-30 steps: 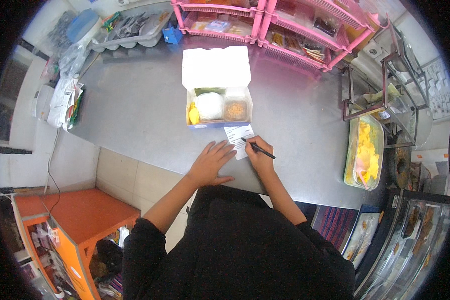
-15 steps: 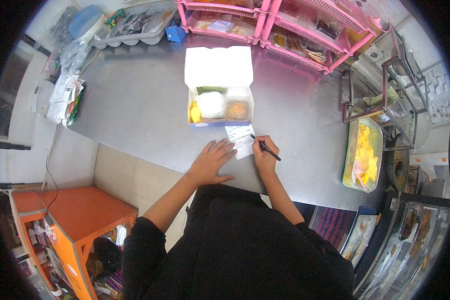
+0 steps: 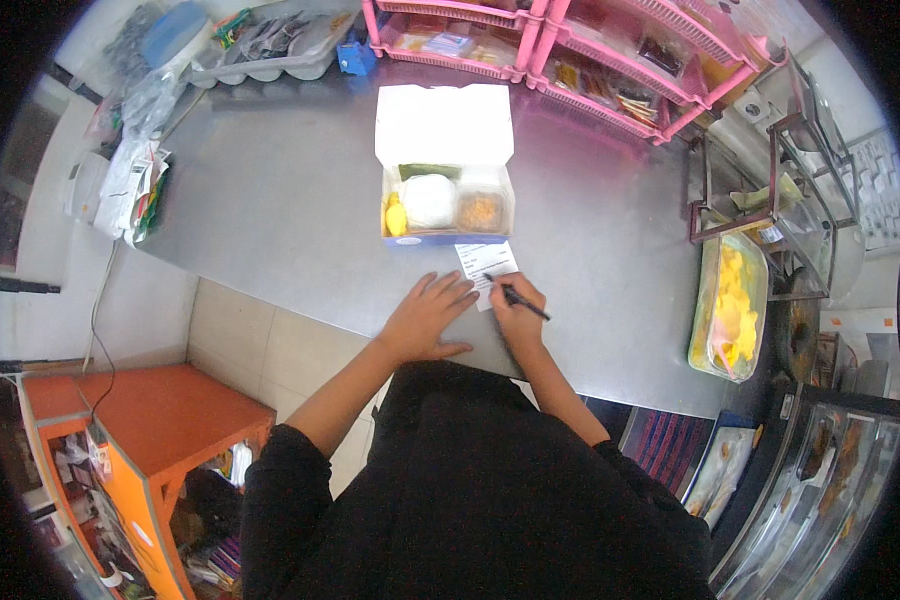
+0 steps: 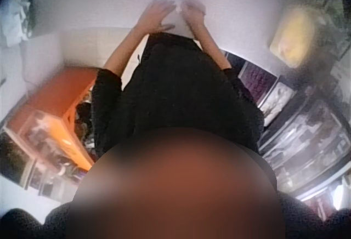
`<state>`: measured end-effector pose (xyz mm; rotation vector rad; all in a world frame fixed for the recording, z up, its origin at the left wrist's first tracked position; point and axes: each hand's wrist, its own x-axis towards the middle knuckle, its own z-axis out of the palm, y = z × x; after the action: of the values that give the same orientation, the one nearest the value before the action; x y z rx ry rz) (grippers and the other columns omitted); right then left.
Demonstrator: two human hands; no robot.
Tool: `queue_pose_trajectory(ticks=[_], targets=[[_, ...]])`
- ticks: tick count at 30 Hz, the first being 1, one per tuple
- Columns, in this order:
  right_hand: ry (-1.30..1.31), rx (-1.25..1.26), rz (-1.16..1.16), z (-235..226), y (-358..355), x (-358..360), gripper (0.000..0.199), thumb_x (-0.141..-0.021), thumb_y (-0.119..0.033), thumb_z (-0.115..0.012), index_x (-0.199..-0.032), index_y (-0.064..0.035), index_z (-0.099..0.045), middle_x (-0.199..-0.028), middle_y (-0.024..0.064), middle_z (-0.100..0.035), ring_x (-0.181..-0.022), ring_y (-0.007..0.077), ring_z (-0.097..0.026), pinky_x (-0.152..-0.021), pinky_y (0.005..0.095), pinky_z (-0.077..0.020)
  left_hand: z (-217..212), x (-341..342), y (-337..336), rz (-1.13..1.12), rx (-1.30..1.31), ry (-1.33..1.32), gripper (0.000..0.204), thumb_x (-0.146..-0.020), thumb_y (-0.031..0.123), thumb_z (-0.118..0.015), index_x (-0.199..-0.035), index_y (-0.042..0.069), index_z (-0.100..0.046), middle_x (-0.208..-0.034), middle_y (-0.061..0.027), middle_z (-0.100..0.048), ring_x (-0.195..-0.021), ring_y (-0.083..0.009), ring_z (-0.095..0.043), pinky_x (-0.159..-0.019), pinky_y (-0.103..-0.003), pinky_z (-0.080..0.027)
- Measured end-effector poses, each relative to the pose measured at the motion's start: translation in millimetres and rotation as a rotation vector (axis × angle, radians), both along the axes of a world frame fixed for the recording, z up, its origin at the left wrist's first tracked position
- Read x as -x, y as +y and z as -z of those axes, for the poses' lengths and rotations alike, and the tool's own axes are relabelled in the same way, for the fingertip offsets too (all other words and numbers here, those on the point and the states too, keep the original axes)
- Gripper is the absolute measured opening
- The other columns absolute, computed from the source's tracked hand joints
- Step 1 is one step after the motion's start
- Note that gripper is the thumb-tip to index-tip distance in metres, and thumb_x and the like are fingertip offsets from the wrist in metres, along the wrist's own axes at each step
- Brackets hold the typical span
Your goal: The person assembles a food order by placing a white rice ball and a yellow side into a box, then weighing and adding a portion of shredded meat into a small container. They add a packet of crackers, close the box, and write on a receipt before placing the order into a plastic bag.
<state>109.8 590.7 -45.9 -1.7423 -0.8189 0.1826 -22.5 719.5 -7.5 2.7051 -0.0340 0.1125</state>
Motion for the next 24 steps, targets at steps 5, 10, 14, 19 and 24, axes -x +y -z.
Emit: queue_pose_trajectory(ticks=[5, 10, 14, 19, 24], targets=[[0.191, 0.02, -0.037, -3.4, -5.6, 0.1, 0.007, -0.076, -0.006, -0.061, -0.079, -0.0001, -0.059, -0.066, 0.0049, -0.058, -0.058, 0.0061, -0.049, -0.054, 0.0218, -0.0408, 0.3, 0.6, 0.6, 0.003, -0.011, -0.066, 0.069, -0.07, 0.046, -0.063, -0.123, 0.006, -0.045, -0.128, -0.0124, -0.041, -0.125, -0.0286, -0.031, -0.103, -0.047, -0.022], [0.045, 0.081, -0.006, -4.3, -3.2, 3.8, 0.008, -0.075, -0.007, -0.061, -0.08, -0.0007, -0.059, -0.069, 0.0075, -0.059, -0.061, 0.0099, -0.053, -0.057, 0.0243, -0.0427, 0.9, 0.4, 0.4, -0.006, 0.021, -0.039, 0.07, -0.069, 0.046, -0.065, -0.123, 0.008, -0.045, -0.13, -0.0115, -0.04, -0.126, -0.0282, -0.03, -0.103, -0.048, -0.021], [0.03, 0.022, 0.064, -4.9, -1.7, 2.7, 0.009, -0.076, -0.007, -0.062, -0.08, 0.0003, -0.058, -0.065, 0.0055, -0.058, -0.059, 0.0064, -0.05, -0.054, 0.0224, -0.0408, 0.6, 0.2, 0.7, -0.004, 0.019, -0.02, 0.07, -0.068, 0.046, -0.066, -0.124, 0.009, -0.044, -0.131, -0.011, -0.039, -0.126, -0.0281, -0.03, -0.104, -0.049, -0.021], [0.141, 0.011, 0.042, -5.9, -6.6, 2.4, 0.009, -0.076, -0.008, -0.062, -0.08, 0.0, -0.059, -0.066, 0.0056, -0.059, -0.059, 0.0079, -0.051, -0.055, 0.023, -0.0425, 0.8, 0.1, 0.5, -0.01, 0.015, -0.033, 0.07, -0.068, 0.046, -0.066, -0.123, 0.009, -0.045, -0.13, -0.0112, -0.04, -0.126, -0.0283, -0.03, -0.103, -0.049, -0.022], [0.026, 0.028, -0.033, -5.5, -7.3, 6.5, 0.009, -0.075, -0.008, -0.062, -0.079, -0.0007, -0.059, -0.066, 0.0065, -0.06, -0.059, 0.0091, -0.053, -0.055, 0.0238, -0.0431, 1.3, -0.2, -0.3, -0.009, 0.015, -0.031, 0.069, -0.069, 0.046, -0.065, -0.123, 0.008, -0.045, -0.13, -0.012, -0.04, -0.126, -0.0286, -0.031, -0.103, -0.049, -0.022]])
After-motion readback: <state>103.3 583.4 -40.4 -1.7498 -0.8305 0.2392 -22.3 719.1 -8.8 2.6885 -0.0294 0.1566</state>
